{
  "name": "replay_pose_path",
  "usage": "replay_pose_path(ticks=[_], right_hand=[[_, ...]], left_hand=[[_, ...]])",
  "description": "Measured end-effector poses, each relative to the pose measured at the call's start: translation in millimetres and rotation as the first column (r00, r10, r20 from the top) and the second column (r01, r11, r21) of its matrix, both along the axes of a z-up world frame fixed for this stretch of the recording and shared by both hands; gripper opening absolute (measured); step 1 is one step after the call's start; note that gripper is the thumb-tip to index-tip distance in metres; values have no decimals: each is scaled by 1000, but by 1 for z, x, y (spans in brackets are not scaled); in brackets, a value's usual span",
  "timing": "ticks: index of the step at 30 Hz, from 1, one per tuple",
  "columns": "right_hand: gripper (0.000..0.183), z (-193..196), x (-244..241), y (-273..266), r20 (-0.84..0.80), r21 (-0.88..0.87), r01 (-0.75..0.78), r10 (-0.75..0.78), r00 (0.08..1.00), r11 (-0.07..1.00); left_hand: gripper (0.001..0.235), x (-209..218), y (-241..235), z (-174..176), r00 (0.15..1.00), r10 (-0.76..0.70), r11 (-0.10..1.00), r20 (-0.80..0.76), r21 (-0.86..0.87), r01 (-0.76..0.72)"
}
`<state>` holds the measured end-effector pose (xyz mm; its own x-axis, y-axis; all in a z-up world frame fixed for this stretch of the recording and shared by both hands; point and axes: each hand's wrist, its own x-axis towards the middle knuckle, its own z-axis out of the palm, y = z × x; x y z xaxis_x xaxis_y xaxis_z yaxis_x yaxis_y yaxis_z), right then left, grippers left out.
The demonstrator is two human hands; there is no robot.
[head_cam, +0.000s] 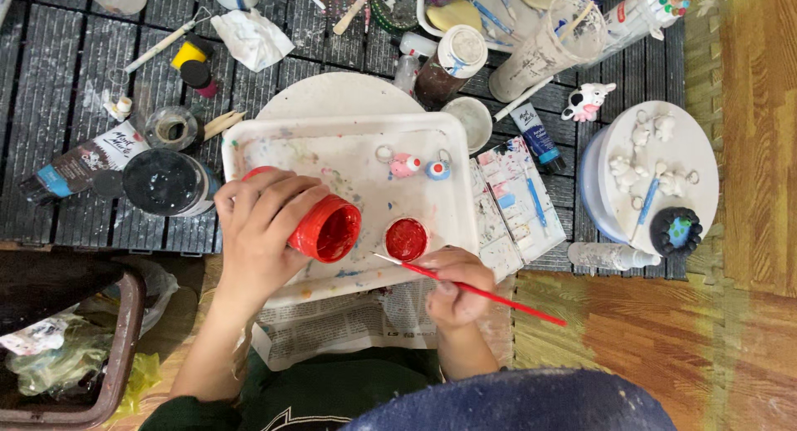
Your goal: The person pours red paint into a tray, then uses a red-handled brush to paint the eyes of a small blue figurine. They wipe the brush on a paper towel, close the paint container, and continue painting the figurine with a blue-handled brush.
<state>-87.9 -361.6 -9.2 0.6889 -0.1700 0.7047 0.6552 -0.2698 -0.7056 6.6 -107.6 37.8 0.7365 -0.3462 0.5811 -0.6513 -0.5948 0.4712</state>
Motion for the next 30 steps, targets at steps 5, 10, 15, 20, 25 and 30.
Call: replay_pose_path(ticks=[5,10,15,20,25,30], right_hand=[[8,32,21,12,-33,-291,-59,52,998,955],[16,43,36,26,-145,-322,-134,91,985,937],[17,42,43,33,-177,-304,-141,89,980,942],[17,41,44,32,-206,-316,-138,75,976,939],[15,33,42,29,-208,-289,-141,82,975,947],[7,18,34,28,-272,45,-151,157,949,988]], left_hand=[[60,-2,-1,-1,999,5,998,42,60,-7],[62,-4,0,0,999,10,992,47,125,-16],[60,-6,-1,-1,998,25,990,60,139,-33],[59,-5,-2,-3,998,21,989,66,145,-30],[60,-6,0,-4,998,20,989,53,145,-27],[63,-5,1,-3,999,14,989,44,148,-21]])
